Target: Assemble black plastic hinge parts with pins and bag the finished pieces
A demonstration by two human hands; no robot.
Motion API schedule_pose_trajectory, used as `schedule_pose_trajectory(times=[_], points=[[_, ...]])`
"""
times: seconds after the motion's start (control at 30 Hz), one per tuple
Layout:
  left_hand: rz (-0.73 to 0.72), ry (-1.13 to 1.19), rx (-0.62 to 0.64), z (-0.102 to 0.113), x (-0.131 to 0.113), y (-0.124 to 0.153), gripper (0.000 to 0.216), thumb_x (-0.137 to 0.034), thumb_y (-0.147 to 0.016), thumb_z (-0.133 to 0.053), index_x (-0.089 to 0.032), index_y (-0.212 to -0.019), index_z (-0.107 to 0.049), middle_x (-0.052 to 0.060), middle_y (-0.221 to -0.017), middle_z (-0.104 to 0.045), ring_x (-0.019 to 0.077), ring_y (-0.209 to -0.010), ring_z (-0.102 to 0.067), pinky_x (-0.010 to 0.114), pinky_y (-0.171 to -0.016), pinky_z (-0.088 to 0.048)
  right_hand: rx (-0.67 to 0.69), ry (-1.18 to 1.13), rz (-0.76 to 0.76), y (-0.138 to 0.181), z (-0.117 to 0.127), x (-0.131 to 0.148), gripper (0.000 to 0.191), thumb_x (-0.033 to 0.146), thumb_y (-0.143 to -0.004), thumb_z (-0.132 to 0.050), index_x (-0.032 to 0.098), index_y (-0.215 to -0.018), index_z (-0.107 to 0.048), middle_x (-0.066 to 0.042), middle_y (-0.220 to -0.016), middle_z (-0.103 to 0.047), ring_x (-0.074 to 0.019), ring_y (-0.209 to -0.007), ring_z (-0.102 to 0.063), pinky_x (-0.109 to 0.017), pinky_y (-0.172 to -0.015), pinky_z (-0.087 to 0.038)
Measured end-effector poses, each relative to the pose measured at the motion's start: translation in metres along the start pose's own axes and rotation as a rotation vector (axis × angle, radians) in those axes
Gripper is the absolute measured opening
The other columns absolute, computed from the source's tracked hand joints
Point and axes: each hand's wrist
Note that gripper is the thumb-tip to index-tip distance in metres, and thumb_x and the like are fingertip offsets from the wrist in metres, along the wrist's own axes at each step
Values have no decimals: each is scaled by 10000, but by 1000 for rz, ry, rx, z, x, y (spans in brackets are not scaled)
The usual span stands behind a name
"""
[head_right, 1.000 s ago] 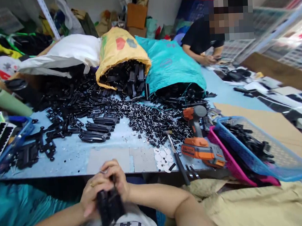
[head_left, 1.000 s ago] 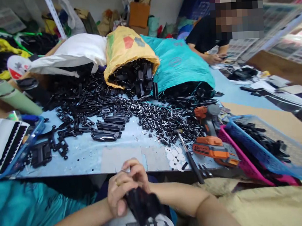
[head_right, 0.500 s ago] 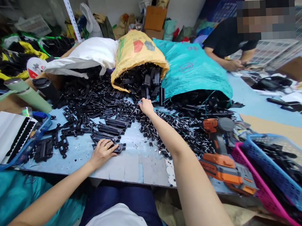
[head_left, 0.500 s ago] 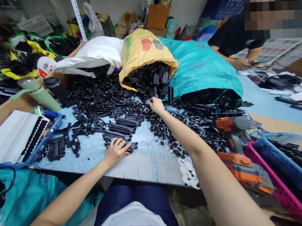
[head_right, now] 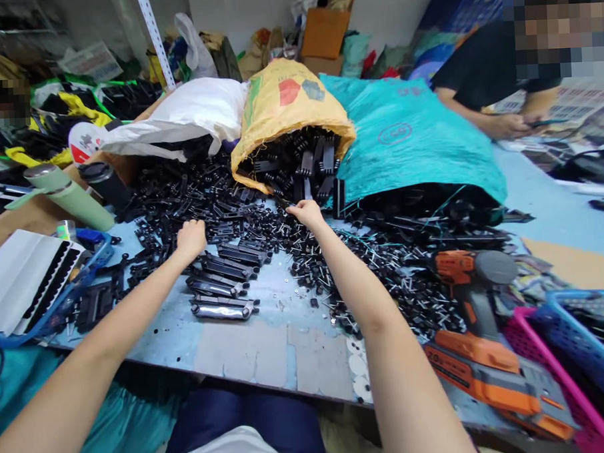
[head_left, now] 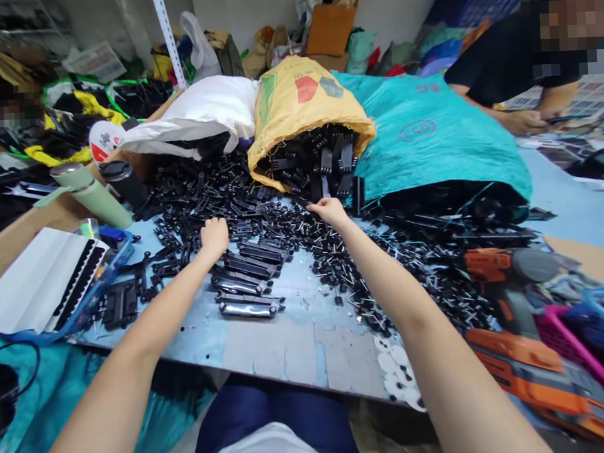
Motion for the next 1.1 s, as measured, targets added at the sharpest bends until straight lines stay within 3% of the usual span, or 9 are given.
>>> schedule_pose_trajectory(times=[0.1,0.23,0.4,0.5,0.6,0.7,0.8,0.93,1.1], points=[[17,-25,66,-8,9,-8,281,-109,-833,-397,-57,-993,-622,206,-1025,-584,312,-1034,-497,408,-811,-420,92,-294,-38,50,20,-18,307,465,-753,-538,162,-793,-561,-7,-616,-589,-72,-446,-398,-201,-440,-314],[-53,-14,72,-10,11,-2,284,-140,-871,-372,-77,-982,-626,191,-1056,-568,286,-1016,-511,384,-826,-396,452,-887,-122,124,29,-22,499,379,-612,-669,231,-1066,-523,8,-749,-635,-84,-548,-513,-172,-471,-331],[-119,-9,36,4,14,9,256,-142,-863,-390,-57,-972,-606,211,-1110,-543,296,-1053,-500,366,-837,-391,571,-998,-116,195,20,-5,524,313,-557,-696,217,-1050,-546,4,-841,-614,-105,-663,-538,-204,-552,-387],[-108,11,-35,16,19,20,290,-106,-860,-336,-22,-1035,-552,237,-1096,-540,305,-1040,-513,386,-834,-399,504,-876,26,225,15,-4,435,348,-571,-693,174,-946,-556,-7,-824,-591,-122,-691,-521,-237,-597,-405],[-132,127,-158,24,17,47,307,-104,-862,-305,-39,-1088,-503,195,-1031,-567,261,-972,-552,346,-818,-420,363,-547,213,249,15,-14,375,318,-616,-685,165,-921,-529,-10,-833,-562,-142,-731,-502,-268,-656,-415],[-358,216,-248,22,1,105,289,-119,-869,-330,-82,-1081,-523,151,-1003,-583,224,-934,-566,306,-807,-438,186,-12,316,270,16,-25,246,232,-677,-647,152,-879,-533,-43,-843,-553,-180,-776,-489,-308,-701,-414],[-594,52,-232,8,-23,178,359,-46,-843,-340,-110,-1127,-549,119,-952,-603,224,-840,-569,335,-723,-448,142,353,421,295,11,-33,243,269,-790,-593,142,-995,-565,-105,-956,-570,-232,-902,-490,-362,-797,-408],[-637,-60,-195,-23,-44,239,335,-68,-834,-456,-111,-1142,-578,119,-938,-613,233,-837,-572,339,-670,-442,232,413,574,326,-5,-37,567,466,-827,-560,229,-1321,-416,-131,-1308,-445,-263,-1135,-420,-394,-928,-370],[-666,25,-175,-45,-45,225,212,-155,-861,-492,-126,-1025,-624,119,-963,-627,238,-878,-586,348,-702,-456,199,361,521,326,-25,-34,443,399,-910,-446,254,-1329,-430,-103,-1272,-498,-237,-1144,-434,-385,-940,-378]])
Point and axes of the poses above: each hand's wrist, its own y-axis away from the middle knuckle, its own z-axis out of the back of the hand, x = y × z
